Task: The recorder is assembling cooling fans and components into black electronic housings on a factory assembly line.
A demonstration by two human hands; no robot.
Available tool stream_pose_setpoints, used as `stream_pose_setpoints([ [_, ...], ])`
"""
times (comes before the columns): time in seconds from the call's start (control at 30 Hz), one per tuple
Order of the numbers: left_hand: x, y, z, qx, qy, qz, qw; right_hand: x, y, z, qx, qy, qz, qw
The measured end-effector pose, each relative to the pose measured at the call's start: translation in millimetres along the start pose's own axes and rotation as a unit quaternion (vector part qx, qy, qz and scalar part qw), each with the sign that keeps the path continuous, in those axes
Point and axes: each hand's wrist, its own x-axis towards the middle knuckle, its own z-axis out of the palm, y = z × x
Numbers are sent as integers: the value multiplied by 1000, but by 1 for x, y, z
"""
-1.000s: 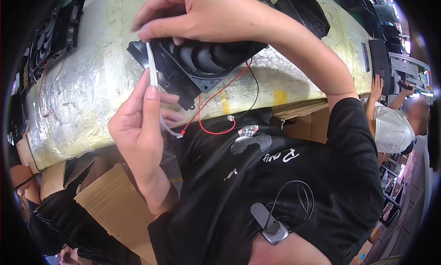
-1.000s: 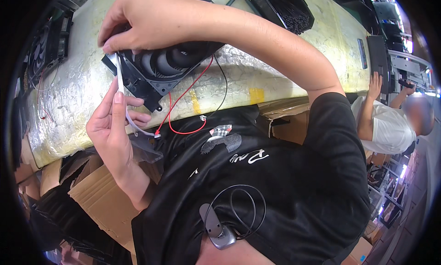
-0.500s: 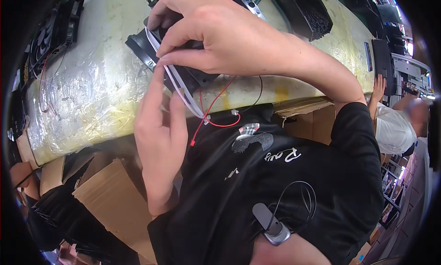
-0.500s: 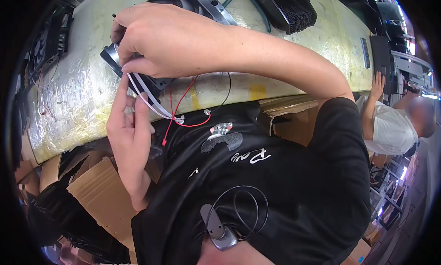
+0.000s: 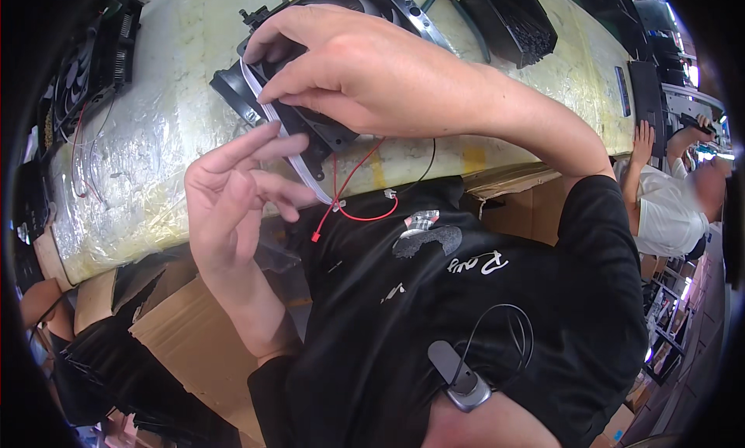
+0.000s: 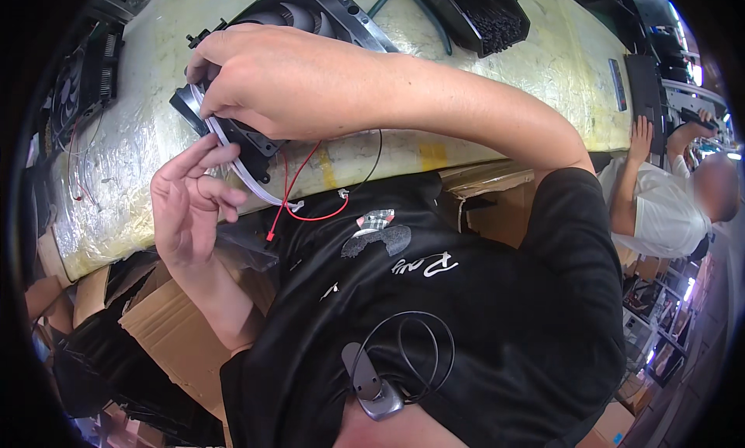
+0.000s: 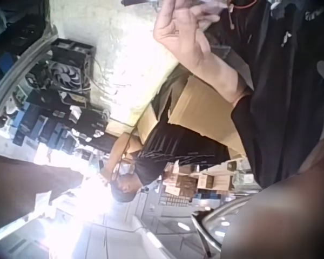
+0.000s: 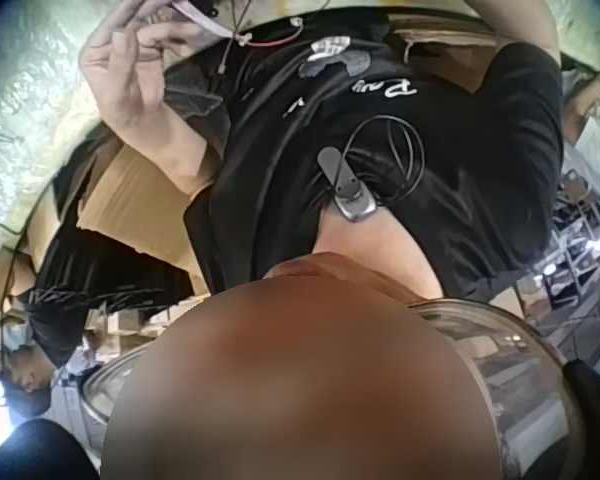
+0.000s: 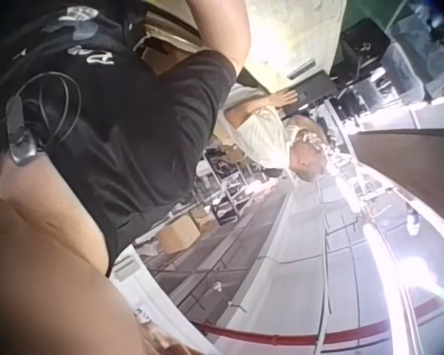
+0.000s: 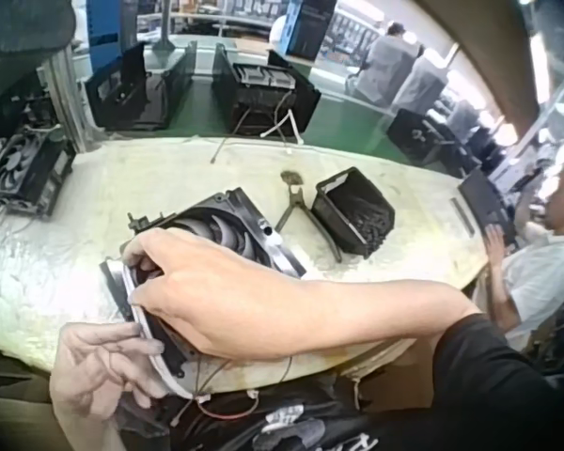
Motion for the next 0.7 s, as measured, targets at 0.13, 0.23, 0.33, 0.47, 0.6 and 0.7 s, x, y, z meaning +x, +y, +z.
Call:
stream_pose_setpoints([
  [0.13, 7, -13, -16, 110, 34, 8, 993, -1, 3, 0, 3, 2, 8, 1000],
  [0.23, 7, -14, -10, 171, 23, 100, 980, 1, 4, 0, 15, 5, 6, 1000],
  [0.33, 9, -16, -6, 181, 57, 107, 976, 1, 5, -1, 13, -1, 9, 1000],
  [0.47, 10, -18, -4, 176, 91, 110, 974, 1, 4, -1, 24, -1, 20, 1000],
  [0.6, 16, -16, -2, 142, 116, 77, 980, 0, 7, 2, 25, -3, 17, 1000],
  [0.7, 17, -15, -4, 124, 101, 71, 985, 1, 4, -1, 18, -9, 19, 1000],
])
